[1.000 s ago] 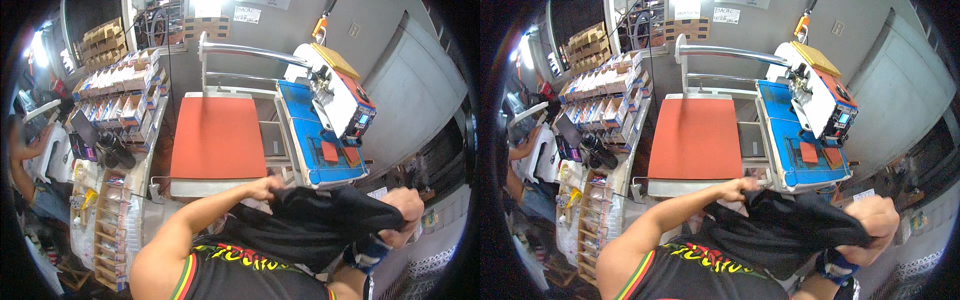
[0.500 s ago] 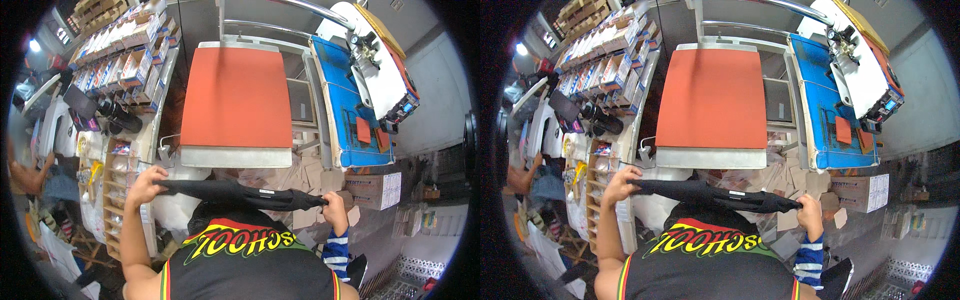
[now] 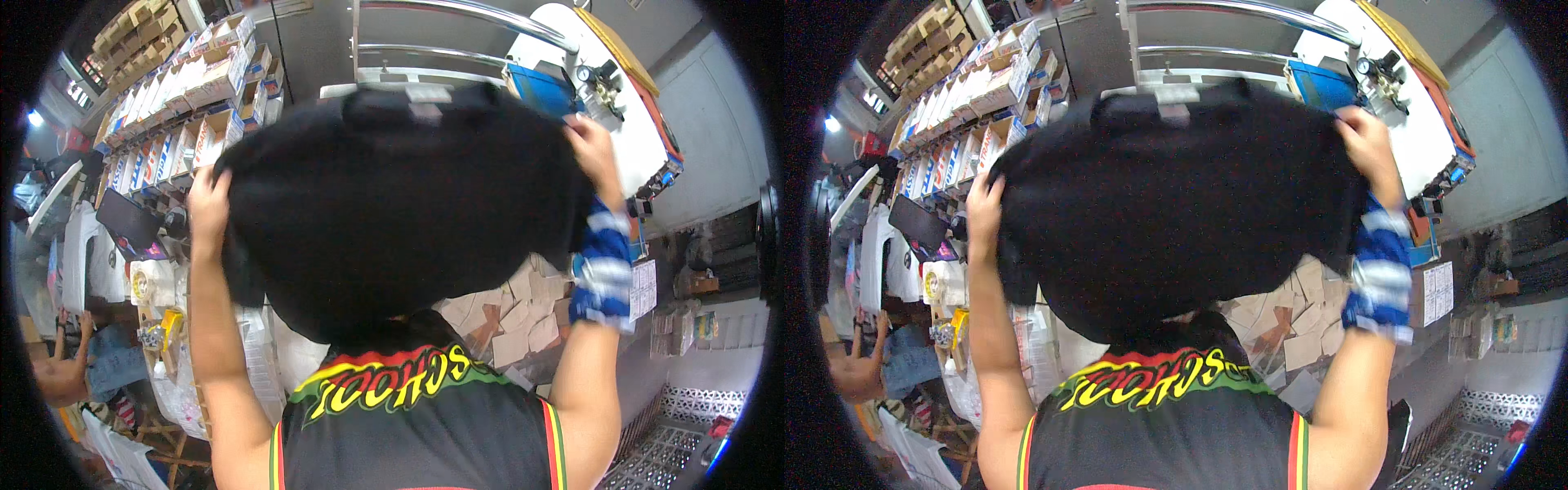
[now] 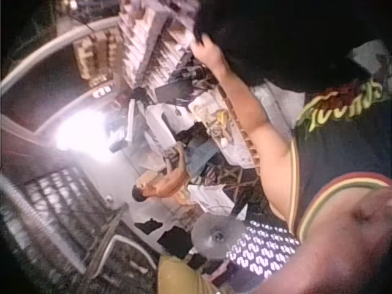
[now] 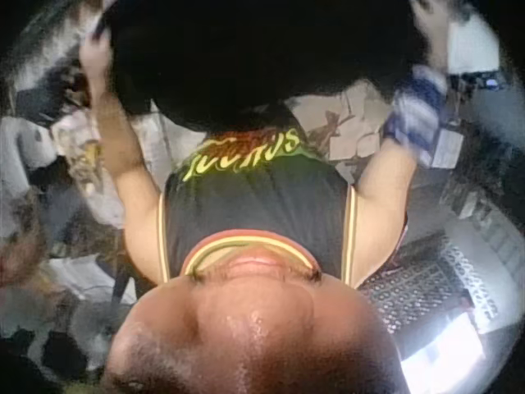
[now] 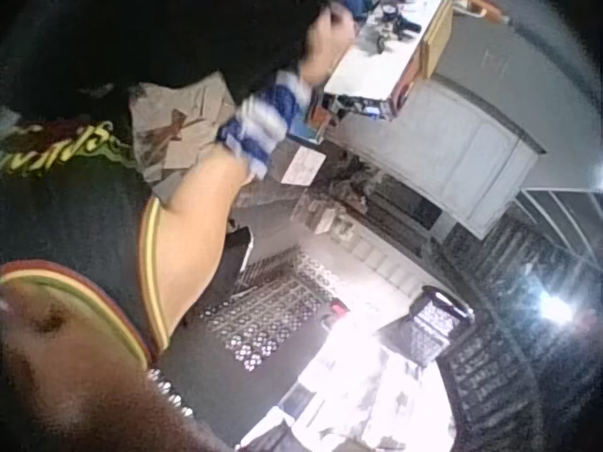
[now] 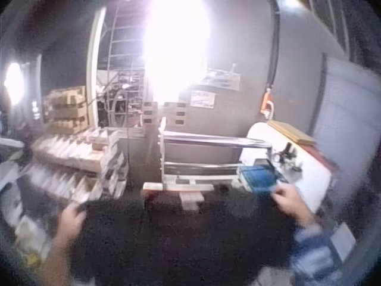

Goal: The person places black t-shirts on a heat press, aligns small fabric patches on the chest and collar areas, and uses the machine to press them. They repeat this process for multiple shirts, handling each one individually.

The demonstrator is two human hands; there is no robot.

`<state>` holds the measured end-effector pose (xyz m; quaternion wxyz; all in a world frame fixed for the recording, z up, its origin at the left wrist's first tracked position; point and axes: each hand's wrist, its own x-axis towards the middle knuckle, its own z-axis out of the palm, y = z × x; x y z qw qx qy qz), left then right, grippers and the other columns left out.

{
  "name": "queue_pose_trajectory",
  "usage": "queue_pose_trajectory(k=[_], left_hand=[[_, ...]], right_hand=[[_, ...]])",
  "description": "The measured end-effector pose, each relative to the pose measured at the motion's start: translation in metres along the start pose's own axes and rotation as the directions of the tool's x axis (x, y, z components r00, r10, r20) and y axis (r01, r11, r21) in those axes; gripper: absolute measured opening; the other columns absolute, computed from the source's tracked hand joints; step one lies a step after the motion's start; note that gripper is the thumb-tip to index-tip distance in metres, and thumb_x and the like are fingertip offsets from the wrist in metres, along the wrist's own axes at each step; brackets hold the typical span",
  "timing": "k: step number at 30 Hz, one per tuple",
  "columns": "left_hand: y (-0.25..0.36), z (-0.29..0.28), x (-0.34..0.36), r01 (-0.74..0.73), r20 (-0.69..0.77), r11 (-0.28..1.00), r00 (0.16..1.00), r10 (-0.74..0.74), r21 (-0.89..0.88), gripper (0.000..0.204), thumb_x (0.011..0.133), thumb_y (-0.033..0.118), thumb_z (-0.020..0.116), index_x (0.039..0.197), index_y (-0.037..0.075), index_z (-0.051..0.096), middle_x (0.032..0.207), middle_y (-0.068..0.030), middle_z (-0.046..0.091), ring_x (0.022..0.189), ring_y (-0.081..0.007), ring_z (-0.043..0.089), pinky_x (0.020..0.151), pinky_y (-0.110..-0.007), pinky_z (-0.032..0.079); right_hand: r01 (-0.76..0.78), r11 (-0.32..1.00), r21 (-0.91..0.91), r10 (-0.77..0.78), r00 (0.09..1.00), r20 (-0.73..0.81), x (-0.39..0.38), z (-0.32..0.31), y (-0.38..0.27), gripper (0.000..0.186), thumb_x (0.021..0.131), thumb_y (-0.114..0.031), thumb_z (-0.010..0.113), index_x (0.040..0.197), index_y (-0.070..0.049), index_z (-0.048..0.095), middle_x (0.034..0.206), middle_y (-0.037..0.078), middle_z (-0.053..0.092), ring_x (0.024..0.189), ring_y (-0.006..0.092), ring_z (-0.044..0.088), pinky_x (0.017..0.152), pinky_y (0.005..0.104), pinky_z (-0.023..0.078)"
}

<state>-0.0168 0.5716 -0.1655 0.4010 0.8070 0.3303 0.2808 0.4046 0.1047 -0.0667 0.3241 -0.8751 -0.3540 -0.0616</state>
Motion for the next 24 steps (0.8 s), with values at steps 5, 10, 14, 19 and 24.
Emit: queue_pose_trajectory(k=[5,10,14,19,24], left_hand=[[-0.056,0.079,-0.029,-0.311,-0.329,0.916,0.862,0.385,0.255,0.050,0.096,0.019,0.069,0.137,-0.005,0.053,0.132,-0.0252,0.057,0.126,-0.0394,0.055,0.107,-0.045,0.043],[-0.131,0.152,-0.148,0.678,0.462,0.731,0.624,-0.630,0.080,0.077,0.104,0.068,0.039,0.138,0.003,0.062,0.134,-0.0189,0.065,0.120,-0.0300,0.063,0.101,-0.038,0.048],[-0.156,0.204,-0.165,0.836,0.708,0.204,0.541,-0.453,-0.509,0.085,0.097,0.073,0.048,0.147,0.005,0.054,0.140,-0.0126,0.062,0.126,-0.0276,0.059,0.107,-0.043,0.046],[-0.164,0.181,-0.106,0.538,0.467,0.052,0.772,-0.433,-0.841,0.060,0.102,0.047,0.062,0.134,-0.003,0.061,0.134,-0.0152,0.066,0.120,-0.0297,0.064,0.106,-0.041,0.047],[-0.136,0.103,-0.135,0.496,0.398,0.241,0.844,-0.359,-0.834,0.047,0.101,0.017,0.063,0.141,-0.004,0.053,0.140,-0.0168,0.062,0.128,-0.0331,0.061,0.112,-0.049,0.046]], right_hand=[[0.368,0.897,-0.245,-0.414,0.894,-0.174,-0.031,0.109,0.002,0.030,0.088,-0.025,0.074,0.108,-0.002,0.071,0.105,0.019,0.071,0.096,0.0369,0.068,0.085,0.0433,0.054],[-0.727,0.686,0.000,0.678,0.640,0.361,-0.182,0.179,0.060,0.065,0.103,-0.060,0.049,0.122,-0.002,0.073,0.118,0.023,0.073,0.115,0.0359,0.067,0.103,0.0442,0.049],[-0.727,-0.266,0.632,0.369,0.529,0.764,-0.200,0.217,0.105,0.062,0.105,-0.050,0.053,0.143,0.000,0.055,0.139,0.014,0.064,0.127,0.0310,0.061,0.112,0.0433,0.044],[-0.559,0.077,0.826,0.589,0.694,0.414,-0.179,0.207,0.123,0.035,0.098,-0.023,0.074,0.122,0.001,0.067,0.125,0.009,0.070,0.115,0.0205,0.064,0.103,0.0339,0.048],[-0.440,0.101,0.892,0.687,0.679,0.258,-0.190,0.162,0.113,0.041,0.108,-0.029,0.054,0.136,0.001,0.055,0.129,0.016,0.067,0.115,0.0299,0.067,0.101,0.0444,0.054]])
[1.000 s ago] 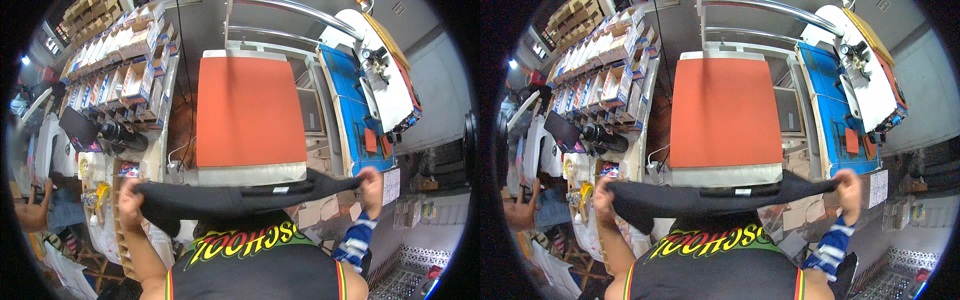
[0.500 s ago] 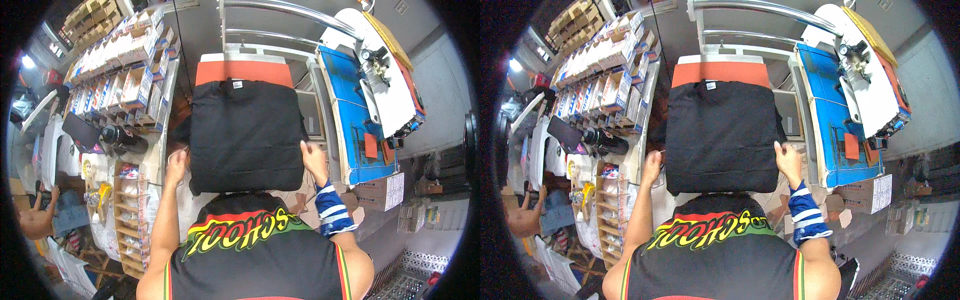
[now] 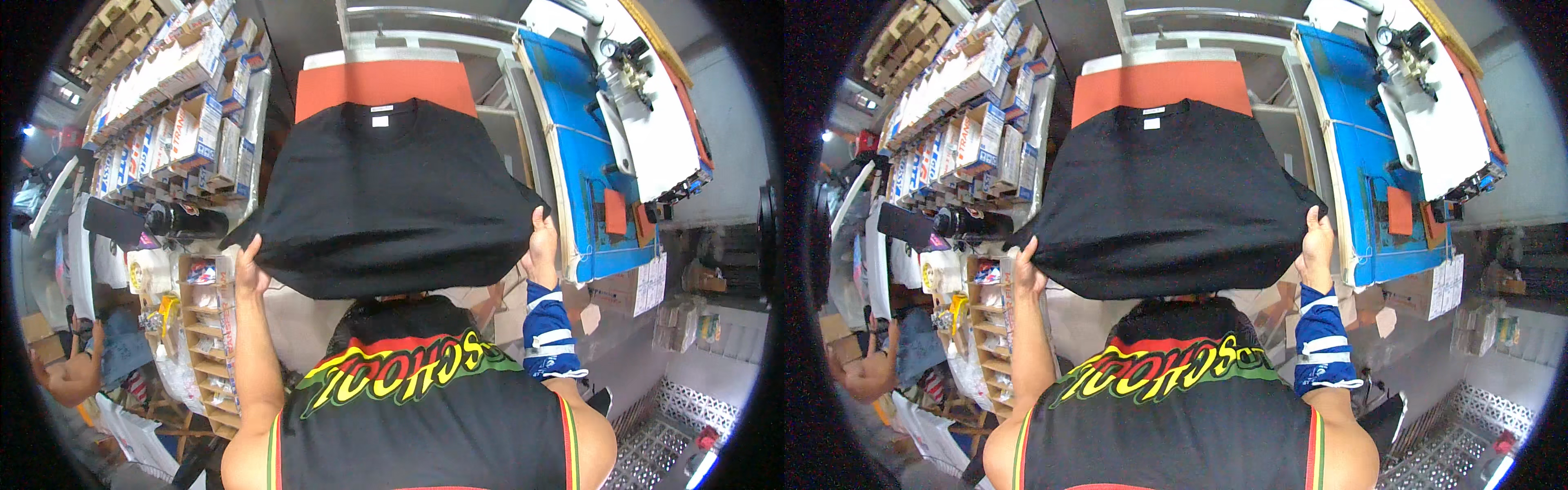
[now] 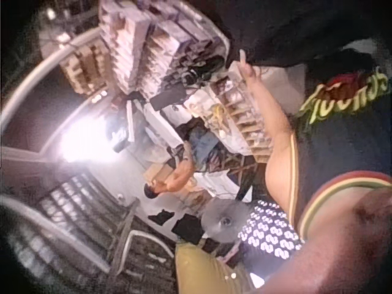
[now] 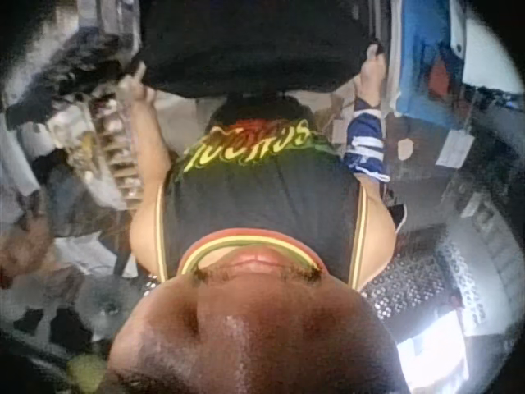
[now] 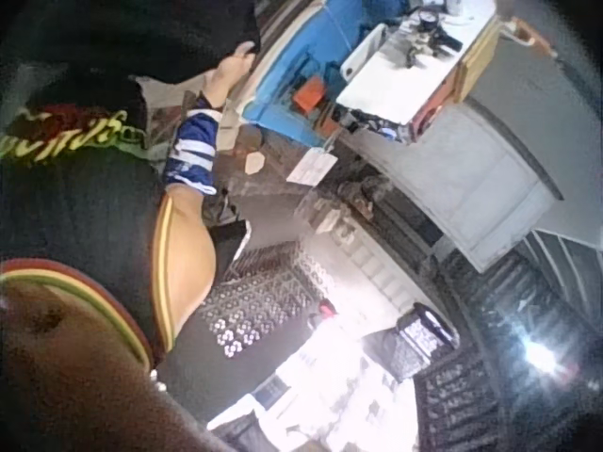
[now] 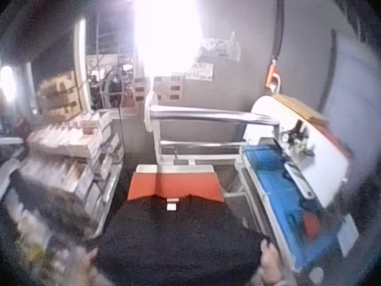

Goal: The person places black t-shirts on a heat press, aligns small fabric patches on the chest and collar areas, and uses the machine to press them. They repeat this process for multiple shirts, handling each one individually.

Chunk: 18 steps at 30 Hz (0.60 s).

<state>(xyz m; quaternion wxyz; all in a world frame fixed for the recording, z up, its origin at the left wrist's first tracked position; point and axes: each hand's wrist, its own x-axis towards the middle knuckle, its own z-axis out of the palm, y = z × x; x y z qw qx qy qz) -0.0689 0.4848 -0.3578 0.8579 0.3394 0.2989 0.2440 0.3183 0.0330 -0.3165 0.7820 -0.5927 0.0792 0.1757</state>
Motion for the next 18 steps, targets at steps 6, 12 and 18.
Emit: queue_pose_trajectory(k=[6,12,18], left_hand=[[-0.018,-0.014,-0.079,0.228,-0.060,0.974,0.972,-0.227,-0.006,0.055,0.095,0.014,0.068,0.146,0.004,0.049,0.143,-0.0135,0.059,0.131,-0.0319,0.058,0.112,-0.050,0.047],[-0.041,-0.052,-0.099,0.392,-0.222,0.912,0.906,-0.360,0.118,0.040,0.097,0.018,0.068,0.132,0.001,0.059,0.127,-0.0124,0.067,0.111,-0.0243,0.066,0.098,-0.041,0.053],[-0.034,-0.120,-0.069,0.446,-0.433,0.493,0.889,-0.148,0.747,0.027,0.100,0.026,0.069,0.119,0.008,0.067,0.103,-0.0021,0.071,0.080,-0.0102,0.063,0.068,-0.024,0.050]], right_hand=[[-0.127,0.991,-0.043,0.120,0.983,-0.137,-0.040,-0.028,0.007,0.040,0.109,-0.028,0.052,0.135,0.002,0.055,0.128,0.018,0.067,0.113,0.0314,0.068,0.095,0.0464,0.058],[-0.215,0.920,-0.327,0.089,0.929,-0.360,-0.067,-0.045,0.021,0.042,0.104,-0.034,0.060,0.117,0.005,0.067,0.114,0.023,0.072,0.103,0.0320,0.071,0.091,0.0438,0.056],[0.267,0.468,-0.843,-0.068,0.961,0.266,-0.095,0.000,-0.051,0.025,0.088,-0.029,0.075,0.089,-0.003,0.077,0.077,0.017,0.073,0.073,0.0299,0.073,0.070,0.0402,0.055]])
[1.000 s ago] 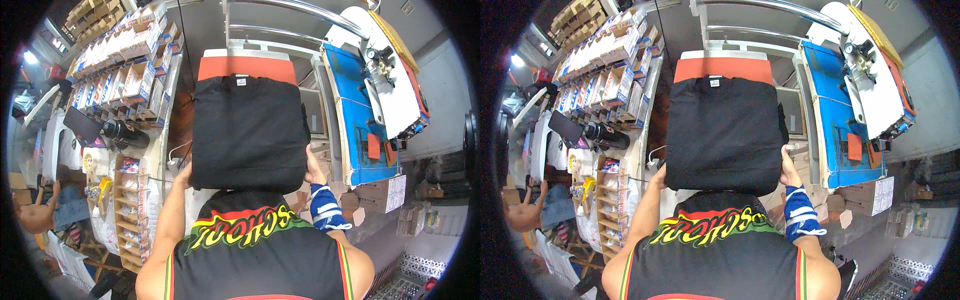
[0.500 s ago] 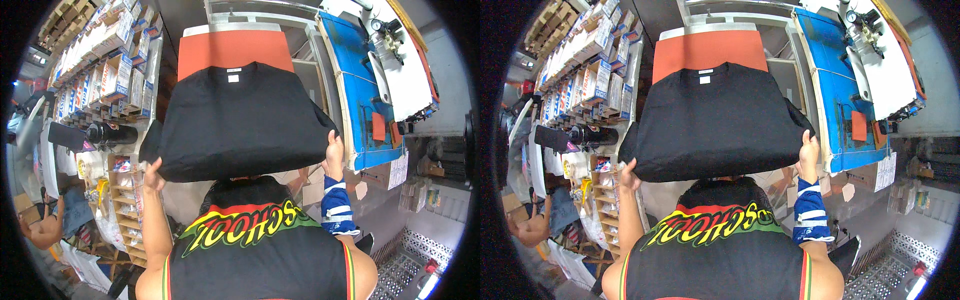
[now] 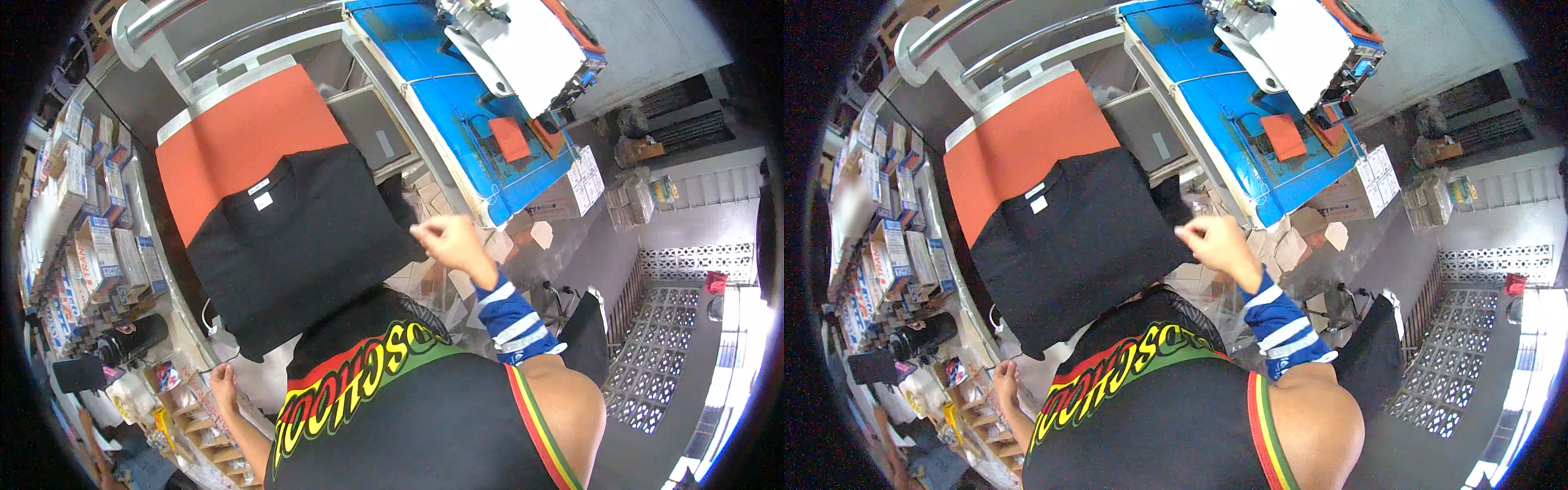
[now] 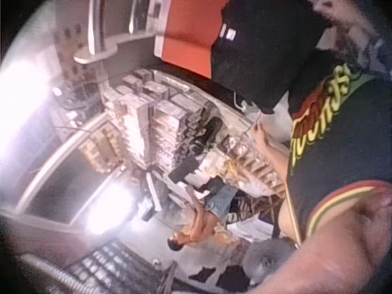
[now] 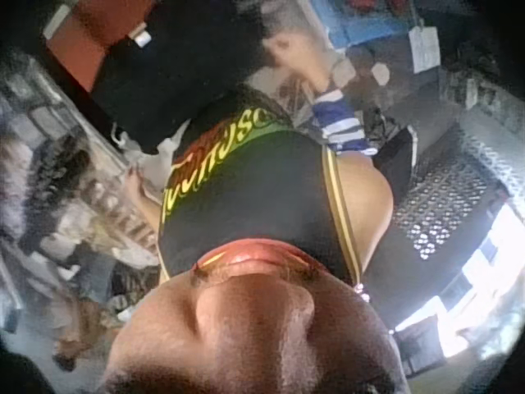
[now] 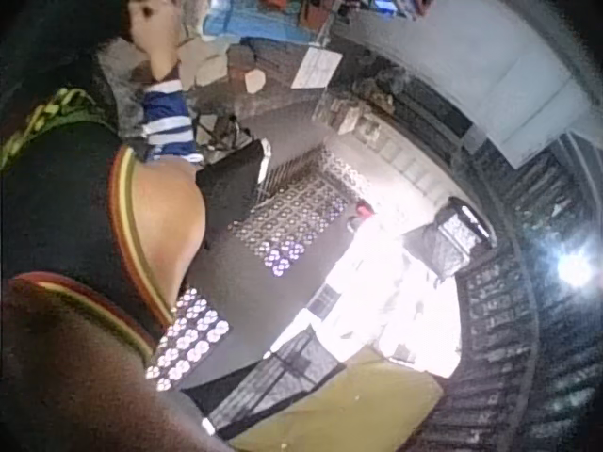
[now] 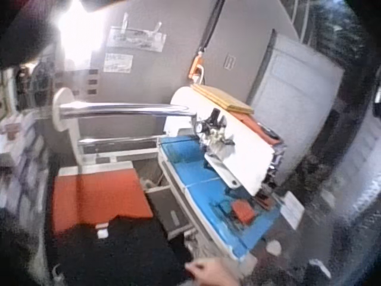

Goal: The person places black t-shirts on a heat press, aligns small fabric patches on the chest and collar areas, and uses the machine to press them. They repeat this process for multiple shirts, handling each one individually.

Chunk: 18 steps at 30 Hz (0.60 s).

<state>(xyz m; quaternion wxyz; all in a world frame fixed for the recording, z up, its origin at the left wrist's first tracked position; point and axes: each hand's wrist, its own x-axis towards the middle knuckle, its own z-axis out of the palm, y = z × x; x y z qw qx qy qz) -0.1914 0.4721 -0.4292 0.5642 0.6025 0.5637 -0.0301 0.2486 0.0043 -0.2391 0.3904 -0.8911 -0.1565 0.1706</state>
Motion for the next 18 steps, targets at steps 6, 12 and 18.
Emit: queue_pose_trajectory(k=[6,12,18], left_hand=[[0.019,0.010,0.043,-0.121,0.045,0.992,0.992,0.122,-0.017,0.028,0.100,0.022,0.068,0.119,0.002,0.066,0.106,-0.0066,0.070,0.091,-0.0155,0.067,0.077,-0.028,0.054],[0.093,0.037,0.016,-0.311,-0.132,0.936,0.933,0.334,0.165,0.025,0.092,0.020,0.073,0.106,-0.001,0.073,0.103,-0.0159,0.076,0.097,-0.0250,0.072,0.088,-0.037,0.055],[0.228,0.080,-0.052,-0.652,-0.249,0.723,0.679,0.691,0.231,0.017,0.093,0.012,0.069,0.103,-0.001,0.074,0.097,-0.0136,0.076,0.091,-0.0235,0.072,0.083,-0.035,0.056]], right_hand=[[0.001,0.756,-0.655,-0.444,0.736,-0.511,0.078,-0.128,0.008,0.038,0.095,-0.037,0.069,0.108,-0.002,0.072,0.102,0.021,0.071,0.098,0.0403,0.067,0.086,0.0484,0.052],[-0.105,0.666,-0.738,-0.221,0.918,-0.330,0.085,-0.164,0.032,0.031,0.103,-0.022,0.057,0.120,0.001,0.070,0.104,0.025,0.070,0.096,0.0437,0.066,0.083,0.0519,0.051],[0.304,0.937,-0.170,-0.347,0.859,-0.377,0.067,-0.064,-0.031,0.034,0.106,-0.026,0.057,0.111,0.006,0.068,0.108,0.021,0.072,0.099,0.0321,0.069,0.086,0.0431,0.053]])
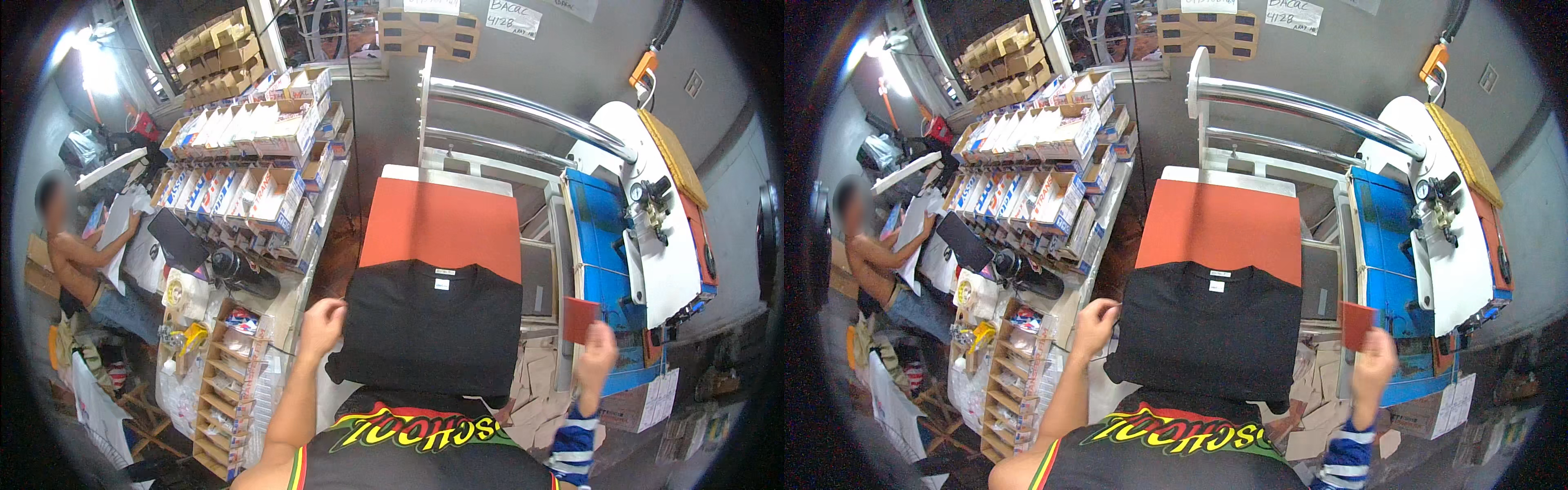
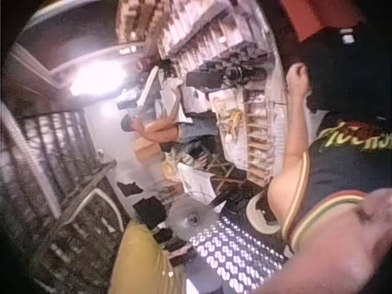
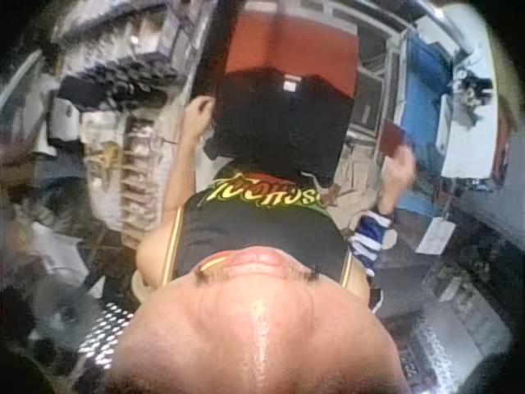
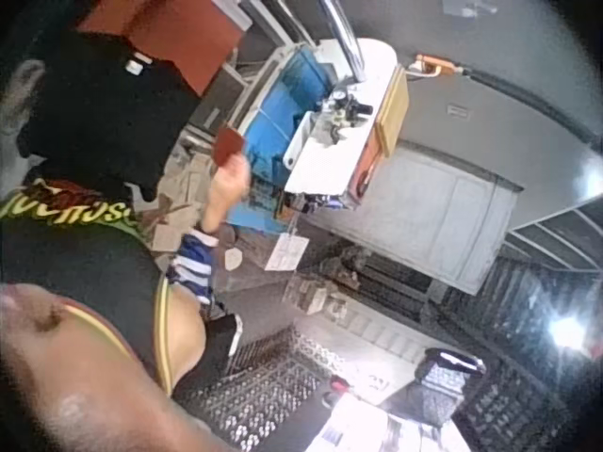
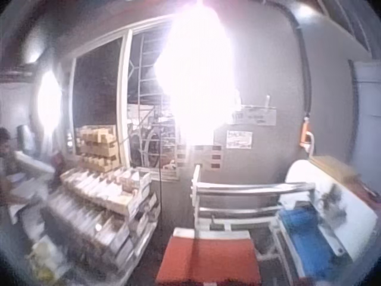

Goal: The person places black t-shirts on a heat press, aligns small fabric patches on the chest and collar areas, and uses the machine to press them. They repeat this process for multiple shirts, handling each one individually.

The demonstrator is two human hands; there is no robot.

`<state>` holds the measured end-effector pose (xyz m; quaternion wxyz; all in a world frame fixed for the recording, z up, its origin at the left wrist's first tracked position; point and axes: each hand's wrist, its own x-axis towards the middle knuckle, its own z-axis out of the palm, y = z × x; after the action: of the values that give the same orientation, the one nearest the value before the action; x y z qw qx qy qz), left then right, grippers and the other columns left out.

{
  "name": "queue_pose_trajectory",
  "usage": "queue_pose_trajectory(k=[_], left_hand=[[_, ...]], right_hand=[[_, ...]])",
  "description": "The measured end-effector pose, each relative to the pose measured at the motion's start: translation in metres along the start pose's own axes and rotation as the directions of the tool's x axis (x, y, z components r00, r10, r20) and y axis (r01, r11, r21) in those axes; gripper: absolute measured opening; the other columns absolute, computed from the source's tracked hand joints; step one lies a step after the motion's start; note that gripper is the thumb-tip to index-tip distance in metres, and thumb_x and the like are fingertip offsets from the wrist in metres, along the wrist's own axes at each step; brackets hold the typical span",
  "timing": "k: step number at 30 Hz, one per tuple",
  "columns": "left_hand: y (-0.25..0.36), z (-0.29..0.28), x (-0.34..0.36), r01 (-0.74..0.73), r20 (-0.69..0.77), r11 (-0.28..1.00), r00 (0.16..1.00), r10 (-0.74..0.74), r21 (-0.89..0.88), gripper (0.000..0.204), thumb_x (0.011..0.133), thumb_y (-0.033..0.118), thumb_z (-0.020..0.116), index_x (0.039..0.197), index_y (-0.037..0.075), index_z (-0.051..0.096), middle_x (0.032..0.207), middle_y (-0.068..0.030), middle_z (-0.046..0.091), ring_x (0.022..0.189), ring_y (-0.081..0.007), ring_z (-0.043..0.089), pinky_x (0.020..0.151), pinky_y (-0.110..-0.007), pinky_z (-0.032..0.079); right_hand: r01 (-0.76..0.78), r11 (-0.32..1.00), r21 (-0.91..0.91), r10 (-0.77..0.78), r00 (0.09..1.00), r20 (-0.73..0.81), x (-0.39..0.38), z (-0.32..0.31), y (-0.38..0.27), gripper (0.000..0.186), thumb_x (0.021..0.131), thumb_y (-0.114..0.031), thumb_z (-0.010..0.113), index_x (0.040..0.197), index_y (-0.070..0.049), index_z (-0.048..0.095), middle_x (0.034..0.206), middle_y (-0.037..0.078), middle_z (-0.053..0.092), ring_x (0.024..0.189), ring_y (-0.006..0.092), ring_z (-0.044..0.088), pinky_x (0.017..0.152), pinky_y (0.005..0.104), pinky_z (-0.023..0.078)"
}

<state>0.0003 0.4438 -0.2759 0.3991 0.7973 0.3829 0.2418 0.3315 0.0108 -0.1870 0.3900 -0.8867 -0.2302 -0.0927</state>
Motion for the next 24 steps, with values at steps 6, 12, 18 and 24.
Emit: queue_pose_trajectory(k=[6,12,18,24], left_hand=[[0.113,0.060,0.010,-0.323,0.487,0.920,0.780,0.392,-0.223,0.039,0.095,0.014,0.069,0.132,0.002,0.063,0.125,-0.0216,0.067,0.109,-0.0339,0.069,0.094,-0.041,0.055],[0.078,0.029,0.045,-0.233,0.464,0.972,0.859,0.215,-0.020,0.027,0.089,0.004,0.067,0.116,0.002,0.071,0.111,-0.0215,0.072,0.107,-0.0351,0.070,0.093,-0.041,0.054],[0.093,0.038,0.108,-0.401,0.166,0.916,0.901,0.400,-0.029,0.028,0.090,-0.004,0.060,0.115,0.000,0.073,0.103,-0.0193,0.071,0.098,-0.0340,0.070,0.088,-0.038,0.054],[0.105,0.127,0.178,-0.528,0.123,0.846,0.836,0.534,-0.082,0.027,0.094,0.000,0.061,0.117,0.002,0.073,0.106,-0.0181,0.073,0.100,-0.0311,0.071,0.090,-0.035,0.054]], right_hand=[[-0.418,0.745,0.520,-0.006,0.775,0.632,-0.082,0.178,-0.087,0.032,0.104,-0.025,0.063,0.117,0.003,0.070,0.101,0.011,0.074,0.096,0.0158,0.068,0.084,0.0305,0.054],[0.325,0.895,0.307,-0.439,0.770,0.464,-0.024,0.227,-0.086,0.018,0.095,-0.016,0.065,0.102,-0.002,0.073,0.100,0.014,0.072,0.100,0.0292,0.068,0.089,0.0423,0.053],[0.646,0.762,-0.039,-0.613,0.739,0.278,0.065,0.277,-0.078,0.015,0.088,-0.018,0.071,0.096,-0.006,0.072,0.116,0.014,0.069,0.113,0.0358,0.061,0.096,0.0540,0.046],[0.576,0.816,-0.045,-0.350,0.556,0.754,0.095,0.254,-0.095,0.016,0.086,-0.024,0.075,0.092,-0.009,0.074,0.100,0.011,0.071,0.104,0.0325,0.066,0.085,0.0513,0.045]])
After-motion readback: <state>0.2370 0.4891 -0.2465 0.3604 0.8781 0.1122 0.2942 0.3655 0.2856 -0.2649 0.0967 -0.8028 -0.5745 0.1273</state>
